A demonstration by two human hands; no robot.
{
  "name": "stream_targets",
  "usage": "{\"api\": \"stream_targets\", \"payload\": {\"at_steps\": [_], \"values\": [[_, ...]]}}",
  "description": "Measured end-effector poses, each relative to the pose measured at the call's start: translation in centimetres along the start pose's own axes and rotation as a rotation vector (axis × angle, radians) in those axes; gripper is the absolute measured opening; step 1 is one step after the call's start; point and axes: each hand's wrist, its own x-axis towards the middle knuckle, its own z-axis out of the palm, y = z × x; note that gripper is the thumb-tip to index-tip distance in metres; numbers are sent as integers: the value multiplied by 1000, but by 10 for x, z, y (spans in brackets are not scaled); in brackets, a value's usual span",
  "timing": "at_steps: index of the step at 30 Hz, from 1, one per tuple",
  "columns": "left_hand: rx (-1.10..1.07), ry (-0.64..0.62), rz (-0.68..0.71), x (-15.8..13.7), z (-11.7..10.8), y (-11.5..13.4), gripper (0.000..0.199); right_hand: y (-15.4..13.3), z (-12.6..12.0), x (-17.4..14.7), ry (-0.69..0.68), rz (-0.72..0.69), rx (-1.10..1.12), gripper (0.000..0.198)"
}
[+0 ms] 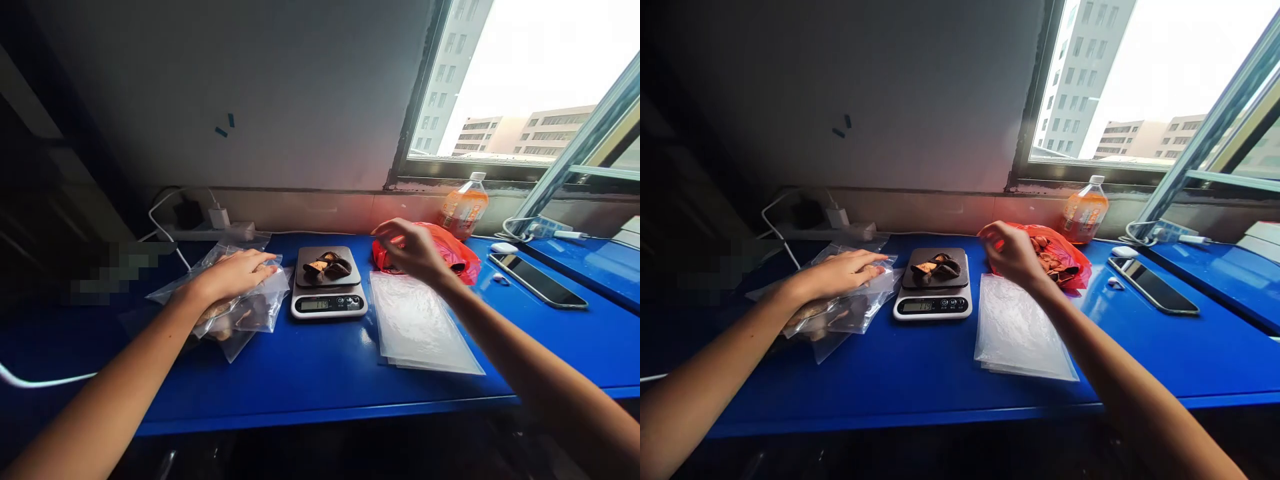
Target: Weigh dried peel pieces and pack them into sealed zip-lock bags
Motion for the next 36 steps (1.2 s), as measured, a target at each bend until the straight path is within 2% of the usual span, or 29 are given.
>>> {"api": "stream_targets", "payload": {"at_steps": [2, 5, 7, 9, 14, 18, 21, 24, 28, 32, 36], "values": [[-11, 7, -7, 0, 1, -2, 58, -5, 17, 16, -110, 66, -5, 16], [-17, 8, -7, 0, 2, -2, 58, -17, 40, 40, -348, 169, -92, 18], [-15, 9, -2, 0, 2, -1, 58, -26, 49, 50, -492, 172, -181, 20], [-5, 11, -4, -1, 2, 0, 58, -33, 53, 54, -566, 164, -236, 21], [12, 14, -3, -2, 2, 3, 58, -36, 52, 53, -513, 164, -187, 30], [5, 4, 10, -5, 0, 5, 58, -37, 41, 47, -389, 151, -116, 29], [1, -4, 17, -5, 0, 5, 59, -43, 31, 35, -350, -7, -185, 25], [30, -1, 39, -2, 2, 2, 58, -50, 27, 19, -464, -188, -298, 19], [47, 2, 40, 0, 3, 1, 59, -52, 28, 10, -531, -133, -322, 15], [38, -8, 19, -2, 1, 4, 60, -44, 32, 14, -461, -104, -293, 20], [36, -11, 19, -2, 0, 5, 59, -37, 33, 13, -374, -171, -351, 22]]}}
